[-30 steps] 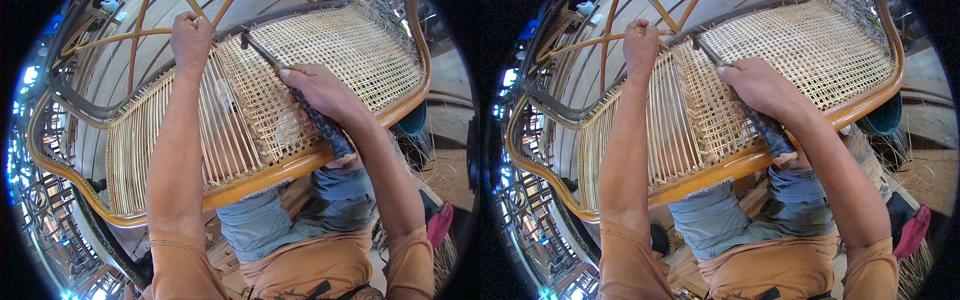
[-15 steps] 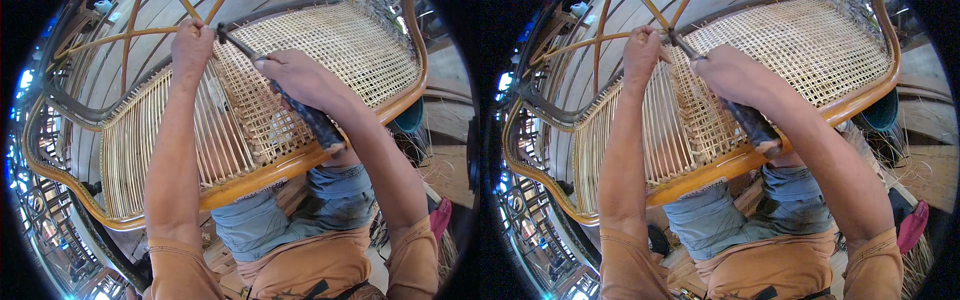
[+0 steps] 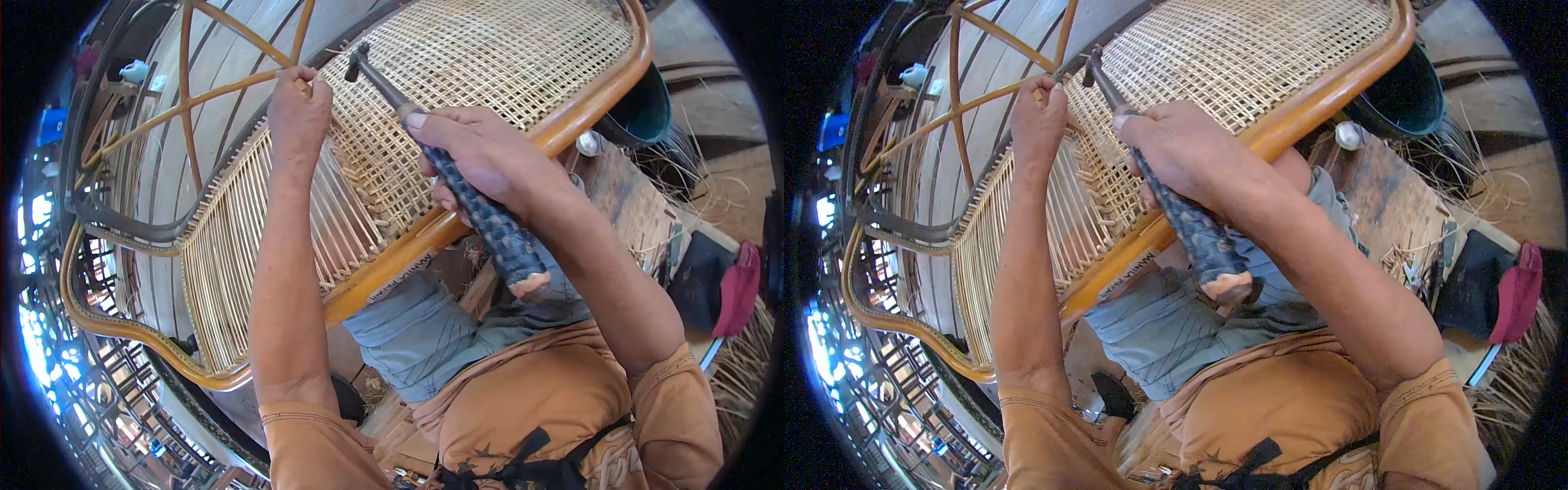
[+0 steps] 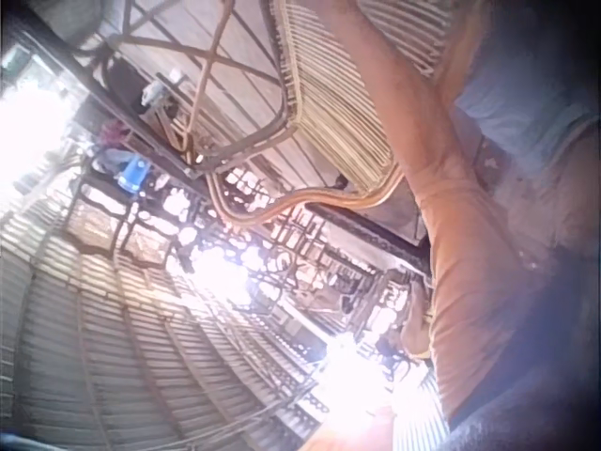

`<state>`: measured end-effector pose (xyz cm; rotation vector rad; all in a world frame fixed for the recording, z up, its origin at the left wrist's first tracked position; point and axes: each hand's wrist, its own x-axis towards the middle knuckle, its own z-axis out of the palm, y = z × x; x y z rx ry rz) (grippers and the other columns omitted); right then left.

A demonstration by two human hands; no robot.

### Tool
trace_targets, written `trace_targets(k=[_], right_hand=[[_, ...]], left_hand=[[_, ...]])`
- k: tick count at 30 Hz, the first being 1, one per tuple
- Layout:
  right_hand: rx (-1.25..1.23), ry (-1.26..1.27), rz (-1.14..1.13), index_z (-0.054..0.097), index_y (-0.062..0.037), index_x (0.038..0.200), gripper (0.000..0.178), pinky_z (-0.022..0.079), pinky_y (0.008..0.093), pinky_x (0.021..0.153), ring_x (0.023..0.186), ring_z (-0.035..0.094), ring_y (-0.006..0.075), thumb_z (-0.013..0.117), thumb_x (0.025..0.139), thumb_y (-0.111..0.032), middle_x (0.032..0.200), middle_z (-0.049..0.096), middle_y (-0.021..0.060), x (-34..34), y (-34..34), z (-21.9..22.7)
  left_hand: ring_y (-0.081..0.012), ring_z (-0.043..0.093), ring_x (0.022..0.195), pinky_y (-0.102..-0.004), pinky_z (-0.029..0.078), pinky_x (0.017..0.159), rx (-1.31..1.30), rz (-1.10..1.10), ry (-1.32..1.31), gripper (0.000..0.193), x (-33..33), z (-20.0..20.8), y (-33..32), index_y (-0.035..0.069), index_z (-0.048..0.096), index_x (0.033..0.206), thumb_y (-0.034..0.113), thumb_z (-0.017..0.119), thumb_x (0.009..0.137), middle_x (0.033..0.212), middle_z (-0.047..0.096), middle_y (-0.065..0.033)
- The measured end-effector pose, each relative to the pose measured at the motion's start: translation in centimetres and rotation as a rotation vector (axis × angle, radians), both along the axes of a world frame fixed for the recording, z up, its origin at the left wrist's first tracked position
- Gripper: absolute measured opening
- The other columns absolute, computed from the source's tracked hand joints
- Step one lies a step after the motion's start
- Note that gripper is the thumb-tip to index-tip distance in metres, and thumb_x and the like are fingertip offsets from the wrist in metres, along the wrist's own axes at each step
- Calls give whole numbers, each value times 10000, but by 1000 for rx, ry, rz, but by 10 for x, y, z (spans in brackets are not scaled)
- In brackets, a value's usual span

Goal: The person is repairing a piece of bamboo furniture, specifically hammering in small wooden strips or pins into a woven seat.

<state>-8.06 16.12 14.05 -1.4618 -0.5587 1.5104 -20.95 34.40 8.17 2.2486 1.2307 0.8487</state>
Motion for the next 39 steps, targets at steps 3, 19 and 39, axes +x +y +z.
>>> trace_targets(k=[3,19,39], right_hand=[[14,80,-26,487,-59,726,341,384,234,353,405,454,99,483,906,-350,529,468,19,-3,-2,3],[11,192,-94,494,-56,725,360,415,238,353,413,485,99,465,926,-353,529,480,10,2,4,4],[-59,310,-100,504,43,917,283,483,332,461,503,551,185,469,903,-238,696,539,82,-6,28,-13]], left_hand=[[-295,636,721,-362,495,677,-13,8,1,196,-2,-3,0,22,561,931,173,550,807,773,628,-177],[-270,623,711,-363,480,693,64,80,-23,251,-5,6,25,-21,554,951,188,541,812,754,624,-153],[-326,606,730,-381,481,712,40,-79,60,241,3,-20,35,-16,547,934,189,545,807,801,607,-189]])
